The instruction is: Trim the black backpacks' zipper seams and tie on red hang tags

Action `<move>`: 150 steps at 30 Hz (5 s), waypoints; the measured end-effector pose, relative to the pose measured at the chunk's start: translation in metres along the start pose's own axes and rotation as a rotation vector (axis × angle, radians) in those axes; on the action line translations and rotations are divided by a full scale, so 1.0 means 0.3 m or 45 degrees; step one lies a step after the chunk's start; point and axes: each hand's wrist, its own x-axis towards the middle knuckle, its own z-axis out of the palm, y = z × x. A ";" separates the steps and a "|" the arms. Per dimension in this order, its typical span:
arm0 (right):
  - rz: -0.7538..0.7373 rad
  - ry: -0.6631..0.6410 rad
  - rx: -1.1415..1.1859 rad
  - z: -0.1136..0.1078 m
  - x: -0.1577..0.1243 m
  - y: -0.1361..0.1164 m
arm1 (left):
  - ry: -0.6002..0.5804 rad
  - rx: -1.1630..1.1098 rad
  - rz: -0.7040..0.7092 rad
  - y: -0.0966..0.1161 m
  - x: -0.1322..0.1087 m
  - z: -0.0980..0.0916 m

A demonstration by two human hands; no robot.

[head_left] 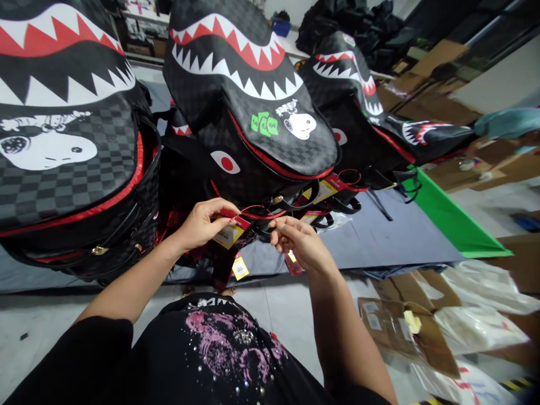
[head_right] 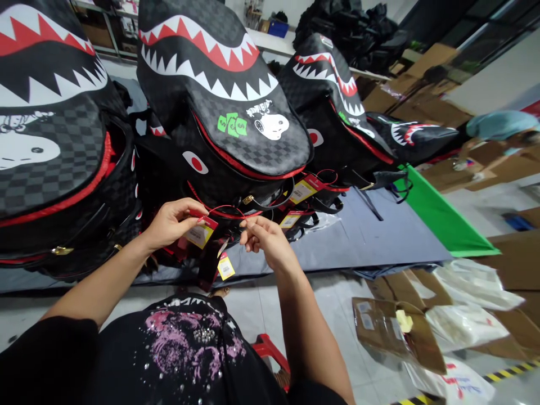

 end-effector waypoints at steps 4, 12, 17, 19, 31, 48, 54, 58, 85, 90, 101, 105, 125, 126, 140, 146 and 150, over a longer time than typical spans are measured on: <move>0.063 -0.133 0.217 0.006 -0.010 -0.018 | 0.060 0.247 0.383 -0.003 0.001 0.024; 0.035 -0.164 0.338 0.046 0.010 -0.034 | 0.144 1.105 0.888 0.015 0.021 0.059; 0.017 -0.100 0.350 0.063 0.030 -0.021 | 0.042 1.036 0.905 0.016 0.029 0.081; 0.021 -0.117 0.380 0.058 0.035 -0.015 | 0.030 0.992 0.885 0.024 0.032 0.091; -0.513 0.415 0.361 0.177 0.078 0.048 | 0.230 0.996 0.366 0.065 0.026 0.171; -0.806 0.573 -0.028 0.205 0.089 0.081 | 0.157 0.919 0.143 0.058 0.052 0.155; -0.758 0.556 0.006 0.212 0.095 0.082 | 0.129 0.917 0.132 0.048 0.042 0.153; -0.824 0.586 -0.135 0.213 0.092 0.079 | 0.134 0.898 0.105 0.042 0.046 0.155; -1.078 0.650 -0.141 0.209 0.092 0.034 | 0.150 1.058 0.115 0.051 0.077 0.153; -1.092 0.694 -0.122 0.206 0.099 0.036 | 0.060 1.005 0.289 0.020 0.087 0.148; -1.169 0.753 -0.171 0.194 0.098 0.028 | 0.176 1.104 0.298 0.064 0.096 0.166; -1.159 0.758 -0.213 0.191 0.099 0.029 | 0.124 1.117 0.287 0.072 0.097 0.170; -1.020 0.610 -0.249 0.186 0.079 -0.001 | 0.033 0.983 0.106 0.097 0.106 0.143; -1.013 0.612 -0.251 0.186 0.077 -0.001 | 0.062 1.000 0.102 0.099 0.106 0.143; -1.003 0.597 -0.222 0.184 0.051 0.005 | 0.016 0.863 0.071 0.112 0.079 0.162; -0.989 0.627 -0.084 0.207 0.038 0.012 | 0.219 0.992 0.126 0.128 0.068 0.177; -1.015 0.571 -0.020 0.202 0.026 0.015 | 0.114 0.965 0.068 0.151 0.050 0.194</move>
